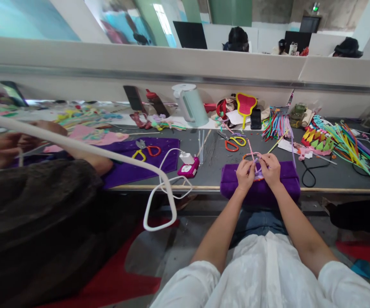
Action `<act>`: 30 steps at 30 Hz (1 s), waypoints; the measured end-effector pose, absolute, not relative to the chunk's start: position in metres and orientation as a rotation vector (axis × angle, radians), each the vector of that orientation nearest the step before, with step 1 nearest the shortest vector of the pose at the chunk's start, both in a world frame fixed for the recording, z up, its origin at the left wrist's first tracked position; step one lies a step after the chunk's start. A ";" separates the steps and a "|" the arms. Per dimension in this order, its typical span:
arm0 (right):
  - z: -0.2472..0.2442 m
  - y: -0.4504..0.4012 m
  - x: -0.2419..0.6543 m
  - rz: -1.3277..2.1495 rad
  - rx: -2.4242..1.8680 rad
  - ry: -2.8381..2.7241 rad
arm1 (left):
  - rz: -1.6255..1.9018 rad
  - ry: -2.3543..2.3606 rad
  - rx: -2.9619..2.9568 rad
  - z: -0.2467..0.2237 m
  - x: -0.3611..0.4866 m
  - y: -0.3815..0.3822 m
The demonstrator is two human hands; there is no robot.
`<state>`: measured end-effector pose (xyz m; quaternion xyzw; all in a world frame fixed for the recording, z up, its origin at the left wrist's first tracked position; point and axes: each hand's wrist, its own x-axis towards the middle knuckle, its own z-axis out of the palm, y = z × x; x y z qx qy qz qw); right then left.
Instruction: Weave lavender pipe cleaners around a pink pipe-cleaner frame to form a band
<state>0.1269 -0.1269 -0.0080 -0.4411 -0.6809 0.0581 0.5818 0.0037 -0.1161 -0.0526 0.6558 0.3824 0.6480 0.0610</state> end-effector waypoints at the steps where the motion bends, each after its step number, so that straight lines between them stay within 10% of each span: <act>1: -0.004 -0.128 0.126 0.174 -1.017 -1.587 | 1.953 1.156 1.986 -0.053 0.004 -0.116; 30: 0.008 -0.136 0.118 0.574 -0.999 -1.391 | 1.881 1.128 1.944 -0.047 0.005 -0.120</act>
